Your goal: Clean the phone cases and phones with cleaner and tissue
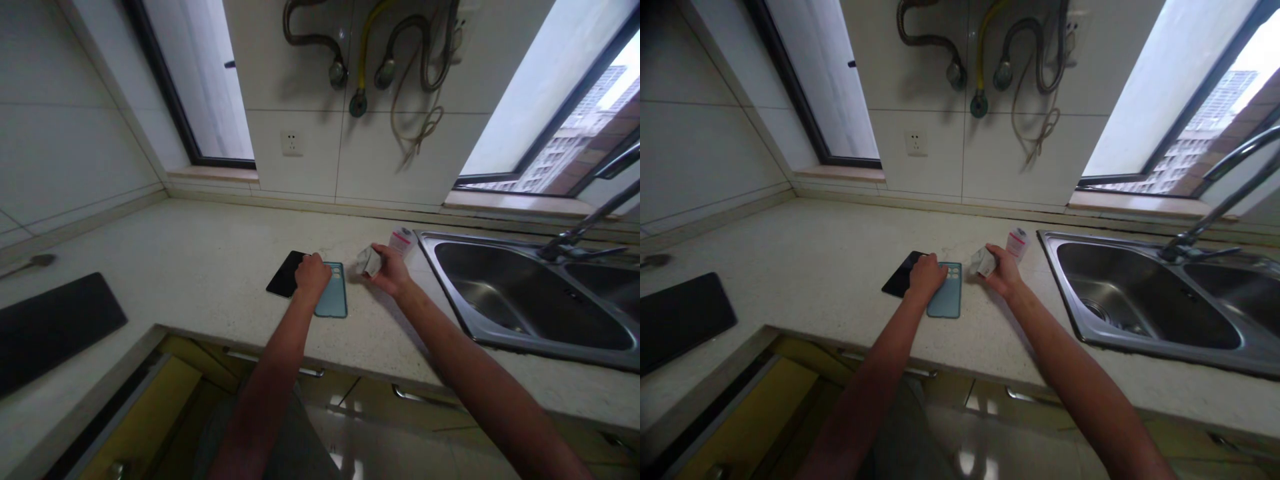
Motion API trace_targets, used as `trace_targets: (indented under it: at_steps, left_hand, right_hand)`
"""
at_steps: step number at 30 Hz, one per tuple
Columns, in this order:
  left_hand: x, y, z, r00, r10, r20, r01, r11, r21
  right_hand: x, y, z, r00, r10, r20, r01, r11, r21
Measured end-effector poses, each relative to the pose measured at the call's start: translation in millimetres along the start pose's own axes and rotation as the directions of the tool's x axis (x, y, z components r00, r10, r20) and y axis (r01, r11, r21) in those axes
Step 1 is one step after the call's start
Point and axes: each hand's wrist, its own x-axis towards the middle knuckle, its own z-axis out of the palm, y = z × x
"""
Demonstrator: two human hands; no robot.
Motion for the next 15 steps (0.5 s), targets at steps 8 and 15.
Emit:
trace_targets:
  at_steps: [8, 15]
  left_hand:
    - [3, -2, -3.3, 1.000, -0.030, 0.006, 0.030, 0.998, -0.052]
    - [14, -6, 2.4, 0.988, -0.109, -0.110, 0.013, 0.768, -0.640]
  right_hand:
    - [1, 4, 0, 1.000, 0.030, -0.002, -0.030, 0.999, 0.040]
    - [4, 4, -3, 1.000, 0.024, 0.020, -0.025, 1.000, 0.012]
